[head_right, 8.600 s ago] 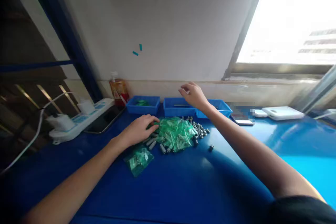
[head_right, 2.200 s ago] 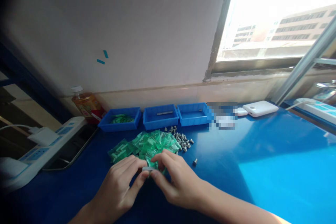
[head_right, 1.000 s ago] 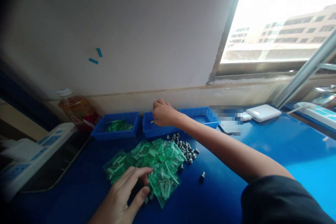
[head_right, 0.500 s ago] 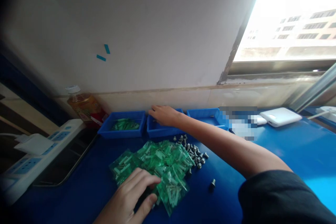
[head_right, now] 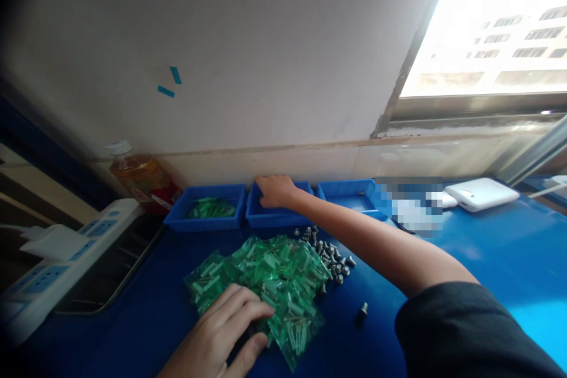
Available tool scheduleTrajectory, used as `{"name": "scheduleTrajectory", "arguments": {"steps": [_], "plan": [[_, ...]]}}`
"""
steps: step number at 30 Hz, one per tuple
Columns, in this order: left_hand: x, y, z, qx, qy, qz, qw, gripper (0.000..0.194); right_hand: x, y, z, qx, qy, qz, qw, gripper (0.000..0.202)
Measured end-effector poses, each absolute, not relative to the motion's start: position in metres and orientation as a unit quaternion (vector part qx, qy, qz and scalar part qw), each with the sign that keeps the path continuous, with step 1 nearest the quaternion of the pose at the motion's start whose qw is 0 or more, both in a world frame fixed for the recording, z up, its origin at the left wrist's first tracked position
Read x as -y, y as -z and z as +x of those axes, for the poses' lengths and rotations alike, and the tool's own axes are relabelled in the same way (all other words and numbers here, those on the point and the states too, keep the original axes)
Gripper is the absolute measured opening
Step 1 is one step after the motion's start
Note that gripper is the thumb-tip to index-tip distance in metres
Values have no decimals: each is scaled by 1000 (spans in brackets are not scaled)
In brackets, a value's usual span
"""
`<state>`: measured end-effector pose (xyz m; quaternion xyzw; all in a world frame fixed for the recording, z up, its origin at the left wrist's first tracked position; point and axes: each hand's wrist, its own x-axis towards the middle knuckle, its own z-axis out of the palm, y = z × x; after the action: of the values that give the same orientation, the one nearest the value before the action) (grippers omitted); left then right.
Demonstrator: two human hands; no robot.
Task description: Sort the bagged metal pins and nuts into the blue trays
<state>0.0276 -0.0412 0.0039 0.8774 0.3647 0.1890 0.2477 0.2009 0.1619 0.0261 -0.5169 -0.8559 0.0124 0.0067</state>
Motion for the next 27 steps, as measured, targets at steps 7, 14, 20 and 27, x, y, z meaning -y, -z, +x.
{"name": "scheduleTrajectory", "arguments": {"steps": [7, 14, 20, 27], "plan": [[41, -5, 27, -362, -173, 882, 247, 21, -166, -32, 206, 888, -41, -457, -24, 51], [42, -7, 28, -358, -168, 884, 247, 21, -161, -46, 217, 898, -54, -432, 56, 53], [46, -9, 29, -354, -166, 886, 248, 21, -79, -78, 264, 829, 13, -452, 330, 27], [49, -12, 32, -357, -184, 884, 239, 16, 34, -27, 314, 830, 64, -503, 234, 22]]}}
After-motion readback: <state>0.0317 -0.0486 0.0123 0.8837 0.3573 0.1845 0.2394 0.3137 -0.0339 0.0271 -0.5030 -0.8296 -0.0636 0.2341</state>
